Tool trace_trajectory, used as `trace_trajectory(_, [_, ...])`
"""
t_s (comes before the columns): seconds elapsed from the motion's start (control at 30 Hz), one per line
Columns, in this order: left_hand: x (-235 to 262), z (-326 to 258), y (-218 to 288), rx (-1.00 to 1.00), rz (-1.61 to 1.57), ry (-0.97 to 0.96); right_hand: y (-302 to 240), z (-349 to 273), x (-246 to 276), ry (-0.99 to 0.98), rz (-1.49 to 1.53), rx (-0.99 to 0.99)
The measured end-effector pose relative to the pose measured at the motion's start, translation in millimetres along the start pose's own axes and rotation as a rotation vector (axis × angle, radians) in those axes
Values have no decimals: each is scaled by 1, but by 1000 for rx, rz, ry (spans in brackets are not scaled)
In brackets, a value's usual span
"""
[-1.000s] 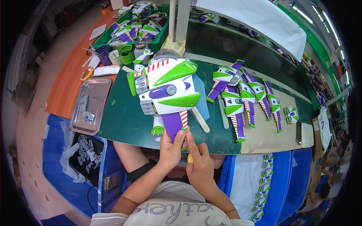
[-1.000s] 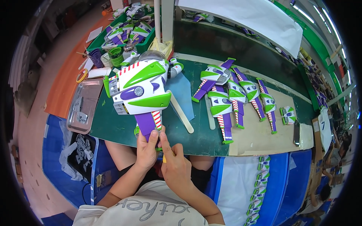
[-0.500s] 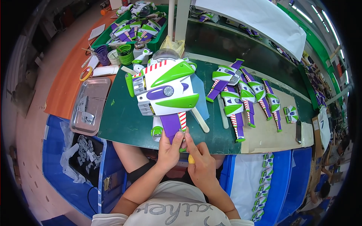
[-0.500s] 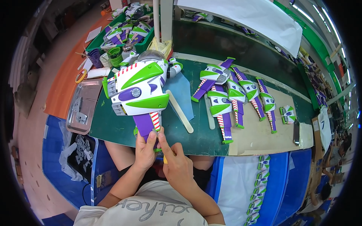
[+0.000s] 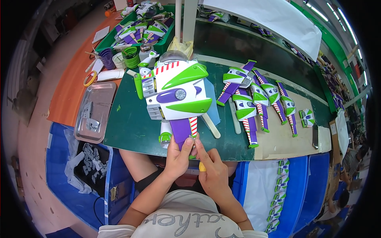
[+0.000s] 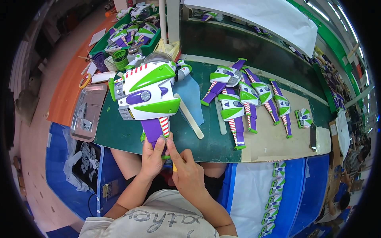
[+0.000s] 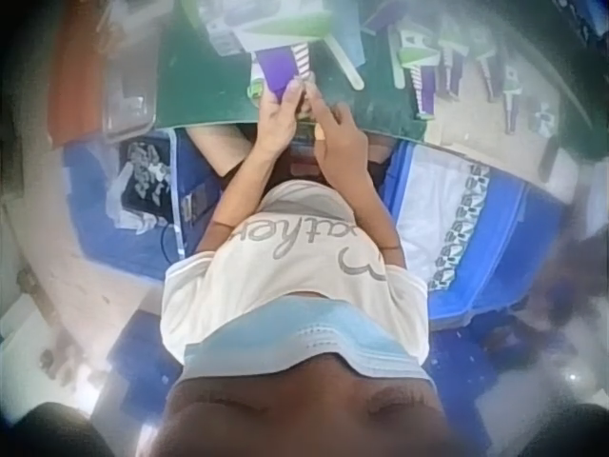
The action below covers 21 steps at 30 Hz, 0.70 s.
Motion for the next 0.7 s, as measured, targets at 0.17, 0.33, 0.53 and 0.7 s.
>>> trace_trajectory(0.17, [1, -2, -2, -15, 58, 93, 2, -5, -3, 59, 36, -149])
trace_trajectory(0.33, [1, 0, -4, -8, 20, 41, 4, -2, 1, 43, -18, -28])
trace_trajectory(0.53, [3, 3, -2, -6, -6, 151, 10, 2, 2, 144, 53, -78])
trace_trajectory(0.7, [17, 8, -1, 116, 56, 145, 66, 31, 13, 244, -39, -215])
Point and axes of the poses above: each hand's wrist, its own z-axis towards the middle knuckle, its own x-axis out of the back of the hand, y = z × x, the point moved 8 cm from there along z, towards the middle knuckle, and after that the axes turned 3 degrees about -x, right-handed, at the moved point
